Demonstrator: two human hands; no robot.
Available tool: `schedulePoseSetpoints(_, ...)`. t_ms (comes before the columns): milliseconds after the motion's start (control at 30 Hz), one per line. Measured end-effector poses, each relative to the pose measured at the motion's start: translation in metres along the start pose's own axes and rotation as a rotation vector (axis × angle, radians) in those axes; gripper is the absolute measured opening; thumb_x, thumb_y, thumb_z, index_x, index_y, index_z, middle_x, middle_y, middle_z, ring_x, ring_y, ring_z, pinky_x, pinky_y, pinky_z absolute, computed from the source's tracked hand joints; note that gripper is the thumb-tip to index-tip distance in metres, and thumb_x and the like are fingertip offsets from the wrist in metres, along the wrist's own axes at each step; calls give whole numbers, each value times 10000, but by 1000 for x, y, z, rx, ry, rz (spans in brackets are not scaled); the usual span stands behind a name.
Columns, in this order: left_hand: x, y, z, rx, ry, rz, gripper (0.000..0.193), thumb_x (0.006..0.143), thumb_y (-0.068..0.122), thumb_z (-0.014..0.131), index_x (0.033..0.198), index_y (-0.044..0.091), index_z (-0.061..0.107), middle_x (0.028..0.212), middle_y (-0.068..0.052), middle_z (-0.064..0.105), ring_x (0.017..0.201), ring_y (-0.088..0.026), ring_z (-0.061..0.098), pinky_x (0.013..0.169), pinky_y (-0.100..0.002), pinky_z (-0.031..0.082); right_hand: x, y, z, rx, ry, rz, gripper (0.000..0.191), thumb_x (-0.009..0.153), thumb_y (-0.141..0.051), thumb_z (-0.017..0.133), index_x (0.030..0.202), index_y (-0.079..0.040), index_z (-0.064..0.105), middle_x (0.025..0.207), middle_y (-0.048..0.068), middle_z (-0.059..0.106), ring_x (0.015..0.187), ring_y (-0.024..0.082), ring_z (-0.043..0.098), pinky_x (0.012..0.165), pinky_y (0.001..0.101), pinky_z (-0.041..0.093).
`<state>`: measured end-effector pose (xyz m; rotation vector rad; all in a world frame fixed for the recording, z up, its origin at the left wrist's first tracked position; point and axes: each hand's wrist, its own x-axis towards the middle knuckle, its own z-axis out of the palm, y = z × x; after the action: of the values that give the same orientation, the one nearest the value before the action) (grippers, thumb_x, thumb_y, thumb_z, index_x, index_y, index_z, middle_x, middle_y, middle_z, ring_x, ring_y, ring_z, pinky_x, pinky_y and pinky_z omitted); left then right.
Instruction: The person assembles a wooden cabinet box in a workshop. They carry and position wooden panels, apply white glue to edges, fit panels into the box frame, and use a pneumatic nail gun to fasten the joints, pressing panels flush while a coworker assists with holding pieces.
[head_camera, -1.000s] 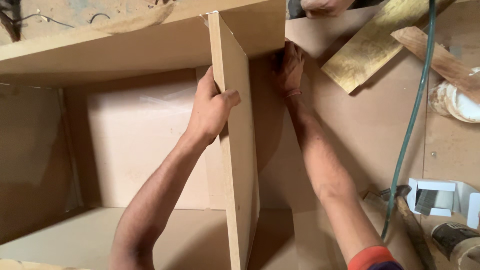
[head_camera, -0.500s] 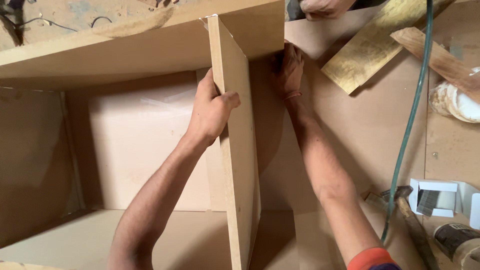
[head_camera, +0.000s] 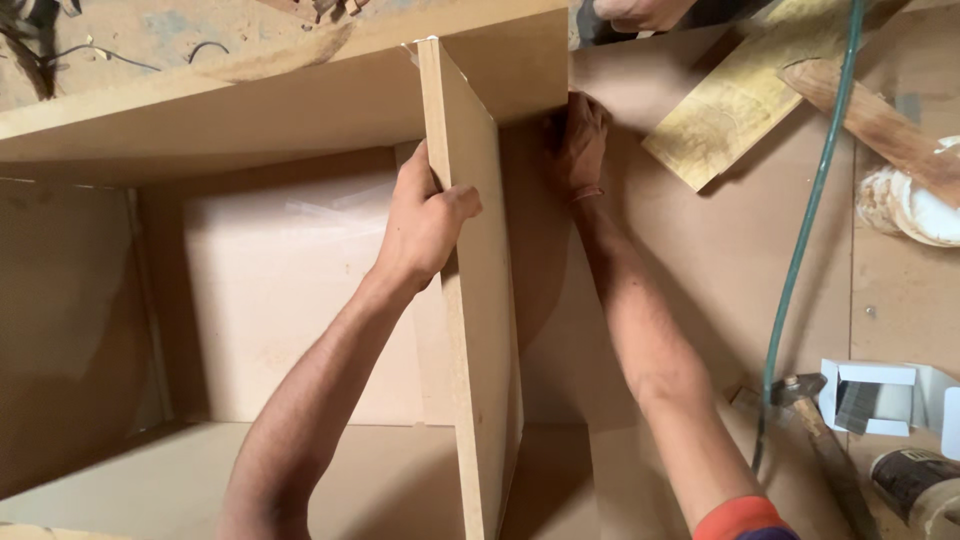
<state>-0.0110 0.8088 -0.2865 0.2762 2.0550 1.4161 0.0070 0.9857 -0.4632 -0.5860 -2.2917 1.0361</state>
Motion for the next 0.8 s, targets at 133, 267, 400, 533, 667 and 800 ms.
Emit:
schedulePoseSetpoints(133,0,3,0,-26,-6,-1,398,750,5,553,1147,-8,563,851,-49,616,749,-133,571,671,-300,512,-2,0,1,1,-13,25,416,902,-171,669,1288,-41,584,1157,187,672,1171,422,528,1023,553,373)
schedulePoseSetpoints(267,0,2,-1,-4,0,-8,380,753,17,556,1132,-9,561,842,-58,613,751,-142,572,678,-305,508,-5,-3,-1,26,-7,-18,464,933,-155,646,1374,-35,563,1173,172,669,1216,416,534,1089,557,382)
schedulePoseSetpoints(400,-2,-3,-2,68,21,-14,413,785,53,574,1188,-35,565,894,-96,634,810,-173,595,747,-343,530,-12,-7,-9,45,11,-111,479,955,-157,641,1409,-43,538,1265,182,644,1244,419,532,1101,542,398)
schedulePoseSetpoints(533,-2,-5,-4,375,169,32,788,792,180,636,1448,-105,308,1302,-306,528,1200,-369,520,1033,-447,416,-35,-20,-27,36,-55,-144,464,950,-152,641,1394,-53,554,1266,178,648,1232,413,546,1085,532,413)
schedulePoseSetpoints(667,-5,6,-3,601,261,74,1042,808,299,703,1542,-152,116,1633,-343,157,1548,-389,115,1236,-497,133,-79,-53,-53,13,-218,-197,449,944,-148,641,1379,-63,570,1267,173,653,1220,406,560,1070,522,428)
schedulePoseSetpoints(800,-19,26,-4,626,342,-6,987,867,414,655,1532,-120,158,1646,-257,203,1547,-321,184,1220,-530,162,-130,-92,-87,-33,-435,-208,435,938,-143,641,1363,-73,585,1269,169,657,1208,400,573,1054,512,442)
